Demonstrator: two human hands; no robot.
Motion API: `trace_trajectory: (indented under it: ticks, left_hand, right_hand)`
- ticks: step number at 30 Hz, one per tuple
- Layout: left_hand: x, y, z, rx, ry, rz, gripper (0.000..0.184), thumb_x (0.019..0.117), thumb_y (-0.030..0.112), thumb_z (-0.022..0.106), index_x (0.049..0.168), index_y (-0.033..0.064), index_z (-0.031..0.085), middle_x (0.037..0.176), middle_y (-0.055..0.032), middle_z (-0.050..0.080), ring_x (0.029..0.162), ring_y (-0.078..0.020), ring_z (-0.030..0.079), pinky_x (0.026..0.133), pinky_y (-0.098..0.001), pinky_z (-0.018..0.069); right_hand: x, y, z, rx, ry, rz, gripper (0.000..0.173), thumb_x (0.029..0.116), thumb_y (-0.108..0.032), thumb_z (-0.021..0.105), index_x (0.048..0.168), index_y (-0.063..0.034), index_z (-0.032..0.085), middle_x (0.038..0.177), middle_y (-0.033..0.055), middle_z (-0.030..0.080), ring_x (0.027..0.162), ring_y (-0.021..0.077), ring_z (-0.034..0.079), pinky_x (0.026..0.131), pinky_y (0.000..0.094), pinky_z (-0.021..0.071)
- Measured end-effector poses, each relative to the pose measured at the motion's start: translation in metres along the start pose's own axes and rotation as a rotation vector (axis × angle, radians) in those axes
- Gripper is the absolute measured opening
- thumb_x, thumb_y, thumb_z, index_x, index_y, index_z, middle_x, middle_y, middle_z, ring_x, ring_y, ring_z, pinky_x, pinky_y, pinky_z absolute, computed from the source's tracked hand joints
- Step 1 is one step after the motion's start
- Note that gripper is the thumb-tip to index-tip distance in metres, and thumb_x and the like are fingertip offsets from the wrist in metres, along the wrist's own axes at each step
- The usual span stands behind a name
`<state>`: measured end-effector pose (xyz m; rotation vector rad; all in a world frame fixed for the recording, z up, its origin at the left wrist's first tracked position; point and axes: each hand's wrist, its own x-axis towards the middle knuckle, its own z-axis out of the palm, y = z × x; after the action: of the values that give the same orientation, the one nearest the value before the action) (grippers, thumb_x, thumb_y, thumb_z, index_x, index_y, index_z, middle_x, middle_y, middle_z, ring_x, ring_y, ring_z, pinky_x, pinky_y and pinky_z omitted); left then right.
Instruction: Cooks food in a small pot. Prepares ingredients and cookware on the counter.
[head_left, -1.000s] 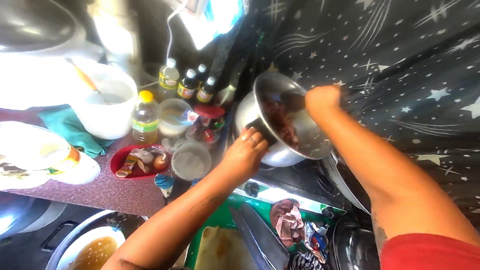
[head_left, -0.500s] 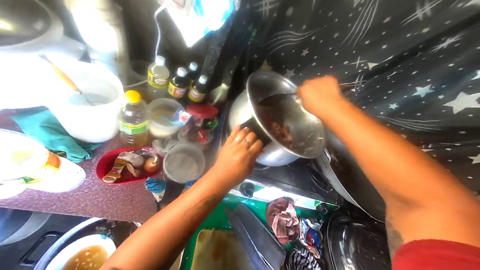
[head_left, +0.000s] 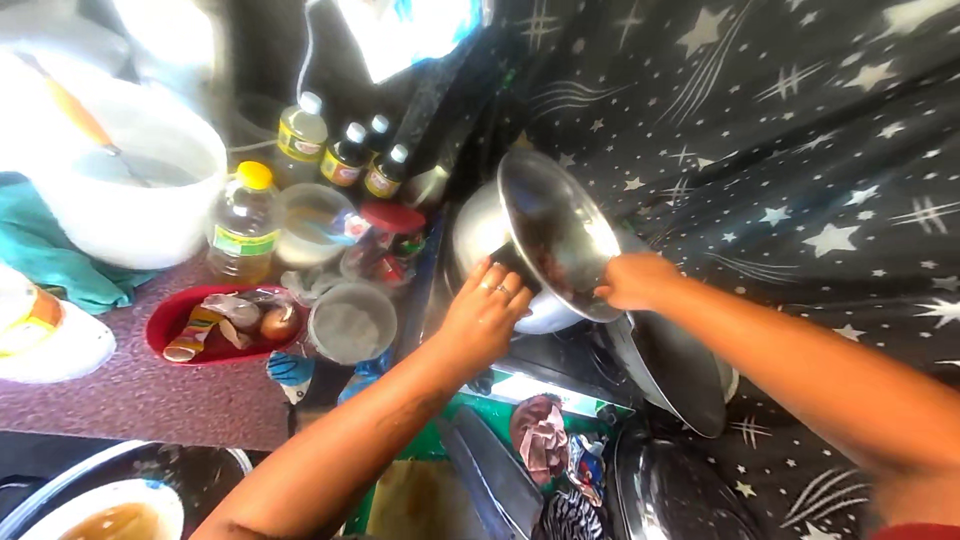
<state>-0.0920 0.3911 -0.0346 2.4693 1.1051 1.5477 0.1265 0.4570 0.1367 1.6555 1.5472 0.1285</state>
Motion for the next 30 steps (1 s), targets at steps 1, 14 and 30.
trace_trajectory:
  ticks: [1,14,30]
  left_hand:
    - [0.0,0.0,-0.001,-0.007,-0.005,0.002,0.017,0.101,0.019,0.058,0.093,0.008,0.069,0.096,-0.0103,0.066,0.111,-0.0309,0.064,0.115,-0.0542,0.0393]
    - [-0.004,-0.017,-0.006,-0.035,-0.053,0.034,0.019,0.1012,0.02,0.058,0.093,0.006,0.068,0.096,-0.0116,0.066,0.11,-0.0317,0.064,0.114,-0.0569,0.0397]
    - [0.015,-0.019,-0.007,-0.113,-0.046,0.001,0.025,0.0993,0.028,0.062,0.089,0.007,0.069,0.094,-0.0098,0.066,0.106,-0.0289,0.064,0.114,-0.0575,0.0359]
  right_hand:
    - [0.001,-0.003,0.0,0.039,-0.027,-0.015,0.039,0.1012,-0.04,0.062,0.094,-0.0044,0.075,0.1,0.0198,0.072,0.102,0.0403,0.068,0.086,0.0648,0.0512]
    - [0.017,-0.006,0.007,-0.094,0.495,-0.596,0.015,0.1001,-0.016,0.064,0.096,-0.0051,0.074,0.087,0.0158,0.072,0.088,0.0366,0.072,0.078,0.0565,0.0574]
    - [0.041,-0.048,-0.02,0.692,0.286,-0.275,0.043,0.1086,-0.029,0.054,0.087,0.0043,0.071,0.08,0.0187,0.069,0.075,0.0312,0.067,0.074,0.0543,0.0548]
